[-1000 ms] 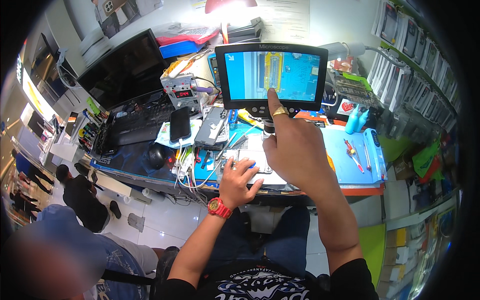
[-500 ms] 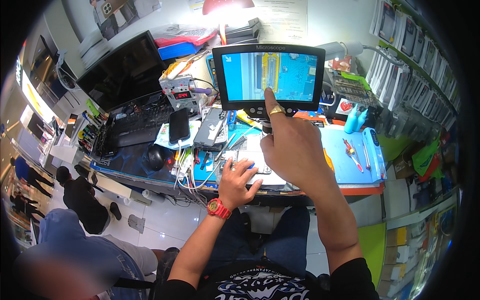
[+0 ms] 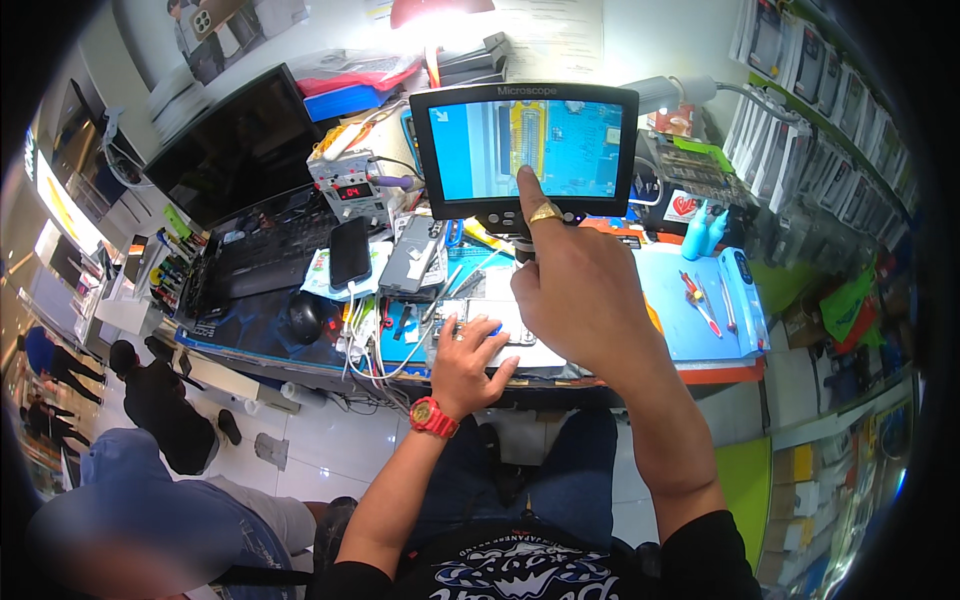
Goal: The person adjusts a microscope screen, handles a phone motherboard, and uses a blue tool to apply a substance to the motherboard while looking at the microscope display.
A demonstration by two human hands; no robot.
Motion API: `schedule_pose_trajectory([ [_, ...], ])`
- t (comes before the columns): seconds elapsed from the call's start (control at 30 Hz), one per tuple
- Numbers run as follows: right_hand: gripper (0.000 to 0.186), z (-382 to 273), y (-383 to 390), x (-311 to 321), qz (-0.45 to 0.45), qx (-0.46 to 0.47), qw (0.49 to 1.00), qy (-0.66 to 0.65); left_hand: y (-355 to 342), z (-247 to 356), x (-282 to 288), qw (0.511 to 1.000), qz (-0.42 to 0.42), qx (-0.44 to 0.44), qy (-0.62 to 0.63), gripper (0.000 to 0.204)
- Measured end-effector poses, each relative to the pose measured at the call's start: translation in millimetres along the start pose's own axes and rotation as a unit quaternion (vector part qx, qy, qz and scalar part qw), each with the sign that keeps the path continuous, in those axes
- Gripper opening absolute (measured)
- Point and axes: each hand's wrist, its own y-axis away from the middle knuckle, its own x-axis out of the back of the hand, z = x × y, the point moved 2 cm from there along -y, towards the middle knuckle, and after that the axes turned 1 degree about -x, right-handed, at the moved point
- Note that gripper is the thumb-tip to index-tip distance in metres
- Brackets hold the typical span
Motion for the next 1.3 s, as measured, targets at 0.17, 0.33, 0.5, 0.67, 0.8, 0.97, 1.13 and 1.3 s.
schedule_pose_trajectory([
  [0.17,0.021,40.5,43.8,11.3,0.277,0.043,0.936,-0.214,-1.8,1.3,-0.7,1.0,0.003,0.006,0.01,0.032],
  [0.33,0.012,155.5,108.2,-1.4,0.161,-0.117,0.978,-0.055,-3.0,6.2,-2.7,1.0,0.002,0.002,0.012,0.032],
  [0.5,0.023,212.6,150.0,-32.0,0.072,-0.3,0.951,0.032,-1.2,5.1,-2.0,1.0,0.002,-0.002,0.002,0.032],
  [0.67,0.042,216.7,120.3,-57.3,0.041,-0.297,0.945,0.131,-2.8,1.8,-1.2,1.0,0.003,-0.007,-0.002,0.033],
  [0.8,0.044,218.3,107.3,-61.2,-0.006,-0.326,0.934,0.146,-4.0,3.3,1.2,1.0,0.005,-0.004,-0.002,0.034],
  [0.97,0.033,222.8,121.1,-66.2,0.058,-0.337,0.94,0.007,-2.8,4.7,1.6,1.0,0.005,-0.003,0.001,0.034],
  [1.13,0.018,207.8,124.7,-83.4,0.07,-0.299,0.883,-0.356,-2.6,5.3,-0.3,1.0,0.005,-0.003,0.004,0.034],
  [1.3,0.015,165.3,96.4,-109.1,-0.012,-0.27,0.832,-0.485,-1.9,3.3,-0.2,1.0,0.001,-0.002,-0.002,0.034],
])
